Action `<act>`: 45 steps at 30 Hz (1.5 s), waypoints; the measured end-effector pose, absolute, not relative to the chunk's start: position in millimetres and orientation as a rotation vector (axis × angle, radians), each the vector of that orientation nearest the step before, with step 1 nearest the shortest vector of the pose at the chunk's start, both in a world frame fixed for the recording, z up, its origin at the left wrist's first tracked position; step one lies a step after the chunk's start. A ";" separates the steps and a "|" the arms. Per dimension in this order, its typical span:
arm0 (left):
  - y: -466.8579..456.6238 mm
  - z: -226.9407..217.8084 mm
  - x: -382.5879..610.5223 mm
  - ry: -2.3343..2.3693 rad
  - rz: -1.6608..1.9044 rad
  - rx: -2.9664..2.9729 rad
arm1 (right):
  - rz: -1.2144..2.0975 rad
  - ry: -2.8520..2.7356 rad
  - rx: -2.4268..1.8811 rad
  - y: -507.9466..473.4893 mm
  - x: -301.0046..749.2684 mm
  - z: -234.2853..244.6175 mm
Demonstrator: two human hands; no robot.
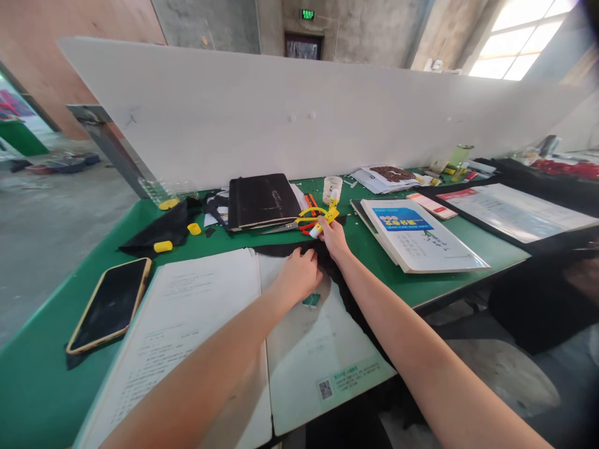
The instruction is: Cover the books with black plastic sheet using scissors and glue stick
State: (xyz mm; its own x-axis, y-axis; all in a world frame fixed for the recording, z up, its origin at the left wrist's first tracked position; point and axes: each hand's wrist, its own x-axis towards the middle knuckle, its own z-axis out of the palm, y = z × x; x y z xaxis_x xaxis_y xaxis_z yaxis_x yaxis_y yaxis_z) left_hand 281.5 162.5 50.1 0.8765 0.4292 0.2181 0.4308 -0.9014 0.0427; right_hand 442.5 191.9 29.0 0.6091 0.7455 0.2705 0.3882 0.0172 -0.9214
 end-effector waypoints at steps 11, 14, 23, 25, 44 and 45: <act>171.1 47.4 277.7 -0.626 -0.285 -2.972 | 0.089 -1.155 -1.722 183.0 430.4 39.3; 170.3 48.8 279.0 -0.632 -0.239 -2.991 | 0.207 -1.126 -1.638 184.4 429.6 41.1; 168.4 44.0 280.2 -0.716 -0.403 -3.047 | 0.788 -0.926 -1.421 195.8 435.2 26.4; 168.7 42.9 279.7 -0.697 -0.423 -3.047 | 0.831 -0.886 -1.408 197.4 434.8 30.6; 166.3 38.4 275.7 -0.668 -0.394 -3.034 | 0.765 -0.856 -1.086 183.1 434.7 33.5; 166.4 38.0 276.0 -0.669 -0.387 -3.029 | 0.774 -0.884 -1.080 181.5 435.6 34.5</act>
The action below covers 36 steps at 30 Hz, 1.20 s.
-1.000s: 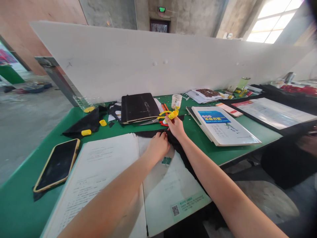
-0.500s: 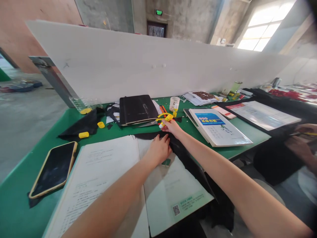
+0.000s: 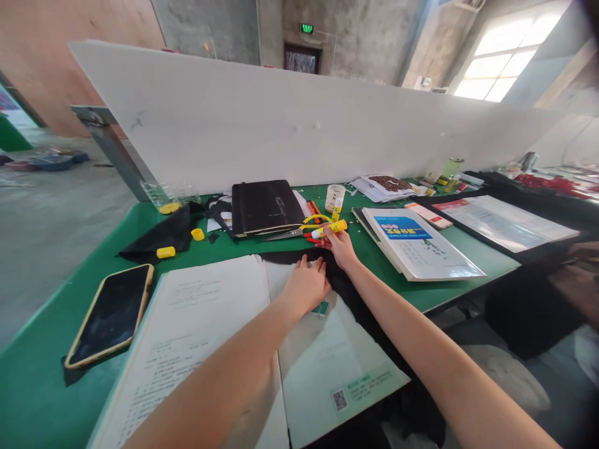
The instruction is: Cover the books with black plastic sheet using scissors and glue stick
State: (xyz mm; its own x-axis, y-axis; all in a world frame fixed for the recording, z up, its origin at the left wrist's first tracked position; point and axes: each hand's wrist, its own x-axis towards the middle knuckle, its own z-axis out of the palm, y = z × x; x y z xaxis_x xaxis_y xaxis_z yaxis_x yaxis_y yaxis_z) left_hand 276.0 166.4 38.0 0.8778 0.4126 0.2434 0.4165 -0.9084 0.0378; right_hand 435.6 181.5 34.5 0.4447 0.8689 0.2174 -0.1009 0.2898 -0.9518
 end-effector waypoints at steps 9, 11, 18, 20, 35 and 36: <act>164.6 42.6 277.5 -0.655 -0.326 -3.026 | 0.784 -1.153 -1.324 181.7 441.4 33.2; 164.5 43.7 276.9 -0.646 -0.310 -3.041 | 0.695 -1.136 -1.378 183.4 443.2 29.7; 163.1 47.5 276.0 -0.685 -0.244 -3.039 | 0.345 -1.176 -1.613 179.3 446.7 24.4; 163.0 47.4 276.3 -0.694 -0.243 -3.030 | 0.279 -1.186 -1.635 176.8 445.1 27.1; 166.3 42.0 277.9 -0.645 -0.254 -3.039 | 0.984 -1.139 -1.295 173.4 463.3 50.5; 166.1 42.0 278.0 -0.647 -0.265 -3.038 | 1.019 -1.189 -1.296 173.3 461.8 49.1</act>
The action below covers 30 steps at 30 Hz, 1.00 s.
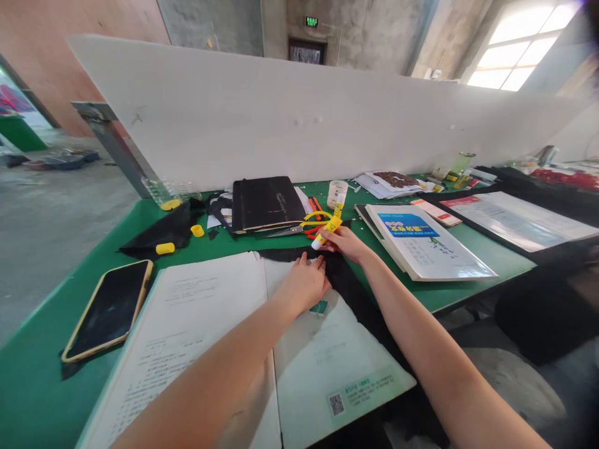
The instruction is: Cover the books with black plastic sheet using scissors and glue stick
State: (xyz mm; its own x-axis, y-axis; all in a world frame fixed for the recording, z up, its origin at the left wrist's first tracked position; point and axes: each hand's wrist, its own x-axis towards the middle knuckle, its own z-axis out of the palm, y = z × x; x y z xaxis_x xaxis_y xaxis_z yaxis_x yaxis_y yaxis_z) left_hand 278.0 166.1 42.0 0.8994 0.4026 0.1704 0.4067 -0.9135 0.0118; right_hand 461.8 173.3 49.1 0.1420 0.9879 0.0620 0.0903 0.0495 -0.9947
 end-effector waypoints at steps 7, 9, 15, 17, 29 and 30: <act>163.2 43.0 276.6 -0.684 -0.303 -3.010 | 1.011 -1.177 -1.277 180.4 457.3 35.7; 162.9 43.4 276.1 -0.682 -0.294 -3.012 | 0.960 -1.164 -1.296 181.9 456.9 33.4; 163.1 44.7 275.4 -0.691 -0.251 -3.008 | 0.771 -1.133 -1.381 183.2 455.6 28.5; 162.6 45.3 275.1 -0.695 -0.234 -3.007 | 0.733 -1.140 -1.408 182.8 456.3 27.7; 159.5 48.8 276.8 -0.727 -0.226 -3.059 | 0.153 -1.638 -1.815 177.5 450.7 31.7; 159.4 49.2 276.9 -0.726 -0.224 -3.064 | 0.145 -1.663 -1.812 176.5 449.5 31.8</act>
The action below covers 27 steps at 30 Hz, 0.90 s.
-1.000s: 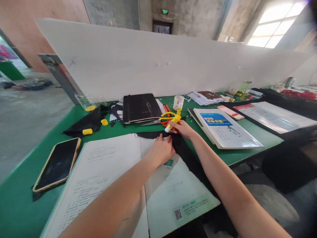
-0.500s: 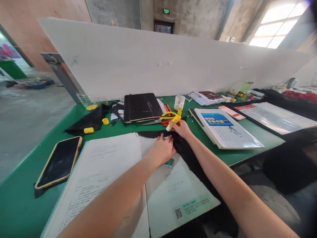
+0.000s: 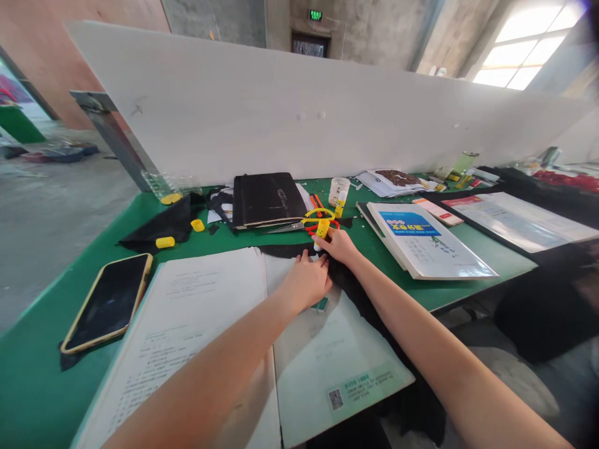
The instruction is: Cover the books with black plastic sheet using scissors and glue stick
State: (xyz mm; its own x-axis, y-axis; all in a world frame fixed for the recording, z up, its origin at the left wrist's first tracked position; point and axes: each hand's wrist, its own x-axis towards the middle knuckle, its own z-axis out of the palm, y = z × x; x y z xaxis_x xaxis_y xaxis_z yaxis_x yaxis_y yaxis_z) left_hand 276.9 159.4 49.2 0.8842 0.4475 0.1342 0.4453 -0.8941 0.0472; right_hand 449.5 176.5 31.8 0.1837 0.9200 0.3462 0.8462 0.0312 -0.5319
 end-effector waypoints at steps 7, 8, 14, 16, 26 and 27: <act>159.3 50.8 276.5 0.696 0.259 3.042 | 0.194 -1.628 -1.758 175.8 446.4 29.9; 159.8 50.3 276.6 0.688 0.263 3.043 | 0.239 -1.563 -1.750 177.6 447.2 28.4; 164.2 44.2 277.1 0.685 0.278 3.074 | 0.354 -1.290 -1.672 185.6 455.6 20.8; 164.7 42.6 276.9 0.701 0.295 3.079 | 0.349 -1.273 -1.671 183.4 456.8 21.8; 161.9 48.3 277.1 0.693 0.261 3.067 | 0.005 -1.665 -1.952 171.9 445.8 35.7; 161.4 49.3 277.0 0.687 0.257 3.066 | -0.012 -1.675 -1.965 172.3 444.3 35.4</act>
